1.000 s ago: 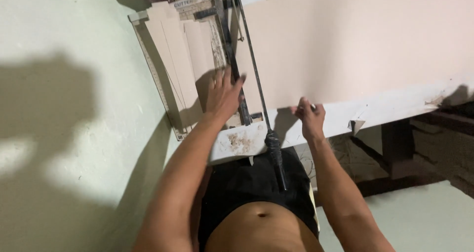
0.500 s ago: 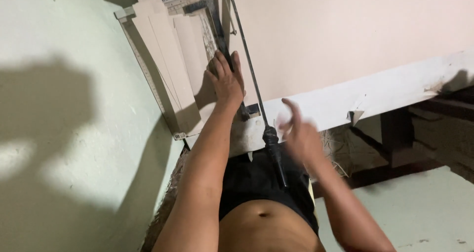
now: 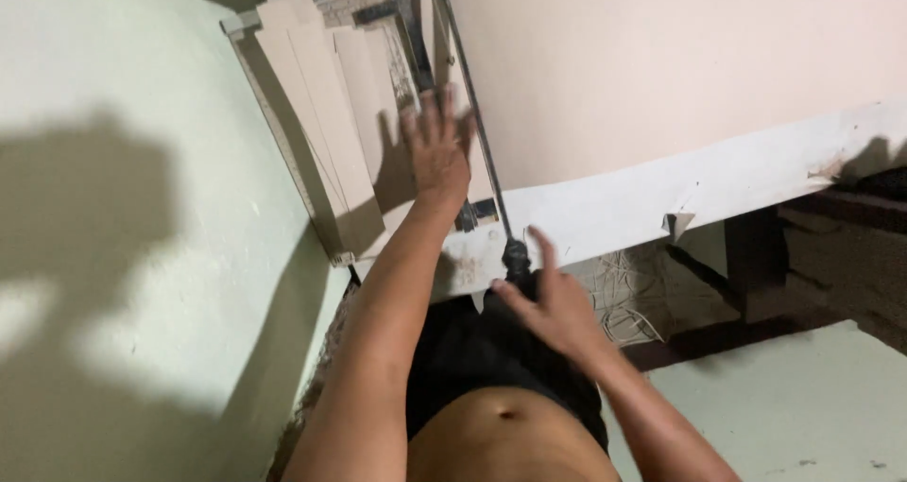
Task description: Using a manual paper cutter to cut thin strips from sheets of paper or light cardboard.
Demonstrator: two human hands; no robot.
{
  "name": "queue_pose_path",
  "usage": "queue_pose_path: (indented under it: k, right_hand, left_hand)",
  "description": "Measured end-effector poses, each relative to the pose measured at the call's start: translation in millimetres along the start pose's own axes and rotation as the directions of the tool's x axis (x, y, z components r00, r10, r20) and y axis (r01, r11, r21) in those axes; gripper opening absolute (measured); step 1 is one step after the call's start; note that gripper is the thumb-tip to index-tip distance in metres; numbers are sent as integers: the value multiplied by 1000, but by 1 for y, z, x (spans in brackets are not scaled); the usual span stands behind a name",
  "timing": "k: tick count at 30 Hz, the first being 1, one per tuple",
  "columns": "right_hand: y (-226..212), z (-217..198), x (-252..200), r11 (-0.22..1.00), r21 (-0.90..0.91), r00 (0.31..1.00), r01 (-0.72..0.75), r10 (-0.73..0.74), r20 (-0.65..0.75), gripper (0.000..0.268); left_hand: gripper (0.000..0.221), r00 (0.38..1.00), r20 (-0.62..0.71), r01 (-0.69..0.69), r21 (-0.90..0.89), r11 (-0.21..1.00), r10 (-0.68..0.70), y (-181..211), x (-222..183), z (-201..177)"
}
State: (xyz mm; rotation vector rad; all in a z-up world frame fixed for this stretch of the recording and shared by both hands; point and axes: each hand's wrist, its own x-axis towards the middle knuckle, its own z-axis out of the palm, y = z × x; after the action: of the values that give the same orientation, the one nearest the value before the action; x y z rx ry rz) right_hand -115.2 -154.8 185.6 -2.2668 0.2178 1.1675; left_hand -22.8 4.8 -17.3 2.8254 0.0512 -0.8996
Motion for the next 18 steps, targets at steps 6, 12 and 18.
queue_pose_path:
  k: [6, 12, 18]
  right_hand:
    - [43, -27, 15, 944, 329, 990, -11, -35, 134, 85]
    - [141, 0, 118, 726, 680, 985, -109, 170, -24, 71]
    - [182, 0, 171, 174, 984, 967, -28, 253, -17, 29]
  left_hand:
    - [45, 963, 73, -114, -762, 638, 260, -14, -25, 41]
    - [23, 755, -81, -575, 396, 716, 651, -66, -86, -29]
    - [66, 933, 205, -356, 407, 841, 296, -105, -82, -79]
